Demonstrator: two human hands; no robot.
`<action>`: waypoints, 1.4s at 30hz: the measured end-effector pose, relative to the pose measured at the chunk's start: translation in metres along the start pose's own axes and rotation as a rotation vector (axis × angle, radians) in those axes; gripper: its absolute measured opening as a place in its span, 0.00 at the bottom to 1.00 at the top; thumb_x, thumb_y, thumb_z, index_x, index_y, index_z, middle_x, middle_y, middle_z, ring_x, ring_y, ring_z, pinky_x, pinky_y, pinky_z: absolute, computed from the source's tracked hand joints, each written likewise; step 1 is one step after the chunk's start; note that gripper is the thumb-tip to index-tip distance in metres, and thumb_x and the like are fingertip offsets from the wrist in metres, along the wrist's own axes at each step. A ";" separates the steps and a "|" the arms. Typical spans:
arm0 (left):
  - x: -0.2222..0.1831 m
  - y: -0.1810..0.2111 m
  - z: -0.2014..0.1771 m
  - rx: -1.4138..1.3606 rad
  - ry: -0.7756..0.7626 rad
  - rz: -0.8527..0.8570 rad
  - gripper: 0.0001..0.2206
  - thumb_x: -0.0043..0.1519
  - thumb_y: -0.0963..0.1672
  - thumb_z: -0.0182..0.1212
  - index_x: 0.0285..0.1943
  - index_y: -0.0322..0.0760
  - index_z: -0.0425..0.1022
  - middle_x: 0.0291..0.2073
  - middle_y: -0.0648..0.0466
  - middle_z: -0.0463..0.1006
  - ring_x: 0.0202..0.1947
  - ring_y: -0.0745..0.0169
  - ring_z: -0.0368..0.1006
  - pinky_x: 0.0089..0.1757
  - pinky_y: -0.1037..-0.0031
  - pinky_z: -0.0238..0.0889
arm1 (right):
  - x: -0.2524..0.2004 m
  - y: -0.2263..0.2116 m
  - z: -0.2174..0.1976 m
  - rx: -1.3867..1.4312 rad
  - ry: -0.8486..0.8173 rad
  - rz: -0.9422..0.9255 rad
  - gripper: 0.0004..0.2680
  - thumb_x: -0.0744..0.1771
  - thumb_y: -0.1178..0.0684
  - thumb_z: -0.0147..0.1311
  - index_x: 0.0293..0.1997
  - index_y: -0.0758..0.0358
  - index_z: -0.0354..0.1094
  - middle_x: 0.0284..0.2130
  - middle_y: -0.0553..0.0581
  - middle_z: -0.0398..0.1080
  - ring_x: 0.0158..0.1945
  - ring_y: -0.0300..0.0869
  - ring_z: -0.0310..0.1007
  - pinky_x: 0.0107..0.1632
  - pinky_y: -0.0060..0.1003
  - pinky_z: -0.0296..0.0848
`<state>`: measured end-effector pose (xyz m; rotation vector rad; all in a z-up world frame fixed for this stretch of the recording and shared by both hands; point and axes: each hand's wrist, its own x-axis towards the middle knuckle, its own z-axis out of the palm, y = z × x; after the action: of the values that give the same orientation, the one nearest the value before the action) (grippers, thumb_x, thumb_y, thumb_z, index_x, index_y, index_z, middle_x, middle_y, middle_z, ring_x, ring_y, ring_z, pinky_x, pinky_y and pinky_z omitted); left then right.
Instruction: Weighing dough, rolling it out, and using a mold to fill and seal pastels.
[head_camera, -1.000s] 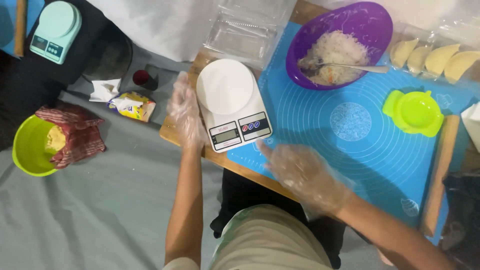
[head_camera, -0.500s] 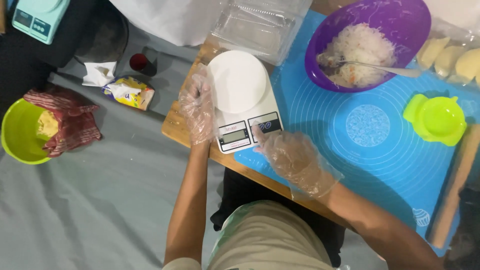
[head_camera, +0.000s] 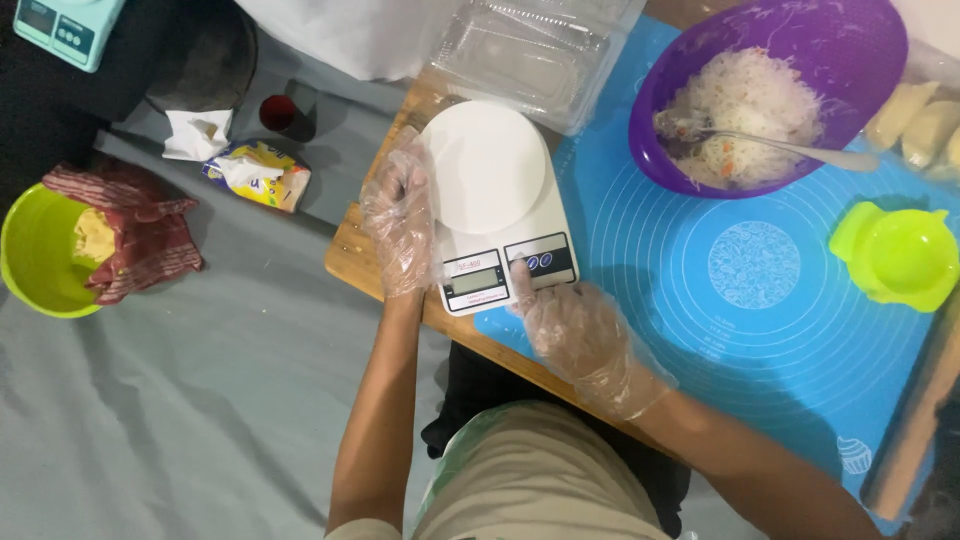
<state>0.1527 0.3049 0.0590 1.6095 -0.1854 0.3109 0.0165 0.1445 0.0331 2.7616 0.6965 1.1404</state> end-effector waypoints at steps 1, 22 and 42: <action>-0.001 0.013 0.000 0.016 0.003 0.008 0.08 0.69 0.38 0.56 0.36 0.30 0.76 0.35 0.46 0.76 0.41 0.62 0.71 0.50 0.61 0.70 | -0.001 0.000 0.000 -0.014 0.014 0.008 0.08 0.68 0.57 0.50 0.40 0.70 0.77 0.14 0.52 0.52 0.16 0.44 0.55 0.22 0.40 0.62; -0.009 0.014 -0.002 0.040 0.001 -0.035 0.13 0.70 0.40 0.54 0.29 0.35 0.69 0.32 0.50 0.73 0.41 0.61 0.71 0.51 0.63 0.68 | -0.020 -0.008 0.008 -0.025 -0.025 0.029 0.11 0.71 0.53 0.48 0.52 0.68 0.74 0.18 0.53 0.59 0.22 0.43 0.62 0.28 0.38 0.70; -0.006 0.010 0.001 0.008 0.006 -0.028 0.14 0.71 0.43 0.54 0.29 0.36 0.68 0.40 0.46 0.77 0.46 0.58 0.74 0.54 0.59 0.67 | -0.014 -0.007 0.003 -0.022 -0.028 0.044 0.11 0.71 0.51 0.46 0.43 0.66 0.75 0.16 0.52 0.57 0.20 0.43 0.60 0.26 0.39 0.66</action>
<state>0.1445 0.3026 0.0664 1.6179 -0.1568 0.2947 0.0073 0.1450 0.0205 2.7818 0.6195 1.1080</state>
